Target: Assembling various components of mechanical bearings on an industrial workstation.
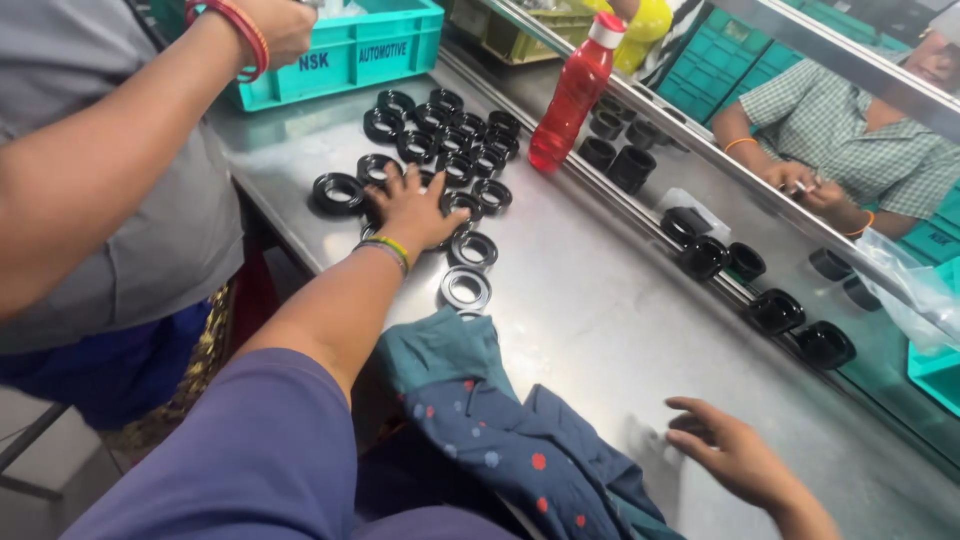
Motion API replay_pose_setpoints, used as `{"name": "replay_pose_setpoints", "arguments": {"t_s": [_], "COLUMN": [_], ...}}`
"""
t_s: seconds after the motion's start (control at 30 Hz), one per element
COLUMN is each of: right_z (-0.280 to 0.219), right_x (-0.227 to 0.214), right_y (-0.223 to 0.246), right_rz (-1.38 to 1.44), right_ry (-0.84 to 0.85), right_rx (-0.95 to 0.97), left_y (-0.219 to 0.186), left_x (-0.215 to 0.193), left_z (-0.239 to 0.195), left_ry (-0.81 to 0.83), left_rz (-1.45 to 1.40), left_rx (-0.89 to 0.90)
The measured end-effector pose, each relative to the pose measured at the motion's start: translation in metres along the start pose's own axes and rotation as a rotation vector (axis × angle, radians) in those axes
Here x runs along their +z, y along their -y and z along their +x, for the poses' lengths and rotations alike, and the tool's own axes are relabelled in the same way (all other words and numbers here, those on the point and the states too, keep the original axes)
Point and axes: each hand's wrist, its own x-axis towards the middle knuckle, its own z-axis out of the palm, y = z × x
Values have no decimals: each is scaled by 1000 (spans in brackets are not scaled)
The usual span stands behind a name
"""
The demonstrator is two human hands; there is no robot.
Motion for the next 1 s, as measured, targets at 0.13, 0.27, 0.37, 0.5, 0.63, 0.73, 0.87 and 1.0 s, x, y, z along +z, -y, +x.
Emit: {"name": "replay_pose_setpoints", "arguments": {"t_s": [0.13,0.27,0.37,0.5,0.63,0.73,0.87,1.0], "right_z": [24,27,24,17,17,15,17,21], "right_x": [38,66,71,66,64,64,67,74], "right_y": [-1,-1,16,31,33,40,35,21], "right_rz": [64,169,193,131,145,108,122,195], "right_ry": [-55,-327,-409,-444,-450,-402,-461,-500], "right_rx": [95,106,137,86,61,187,134,141], "left_y": [-14,-27,-36,-53,-85,-109,-153,-197], "left_x": [-16,-22,-17,-7,-7,12,38,55], "left_z": [-17,-26,-18,-21,-34,-42,-53,-61], "left_ry": [125,222,245,245,318,328,287,333], "left_rz": [105,174,180,153,211,152,130,134], "left_rx": [44,15,5,19,59,115,148,299]}}
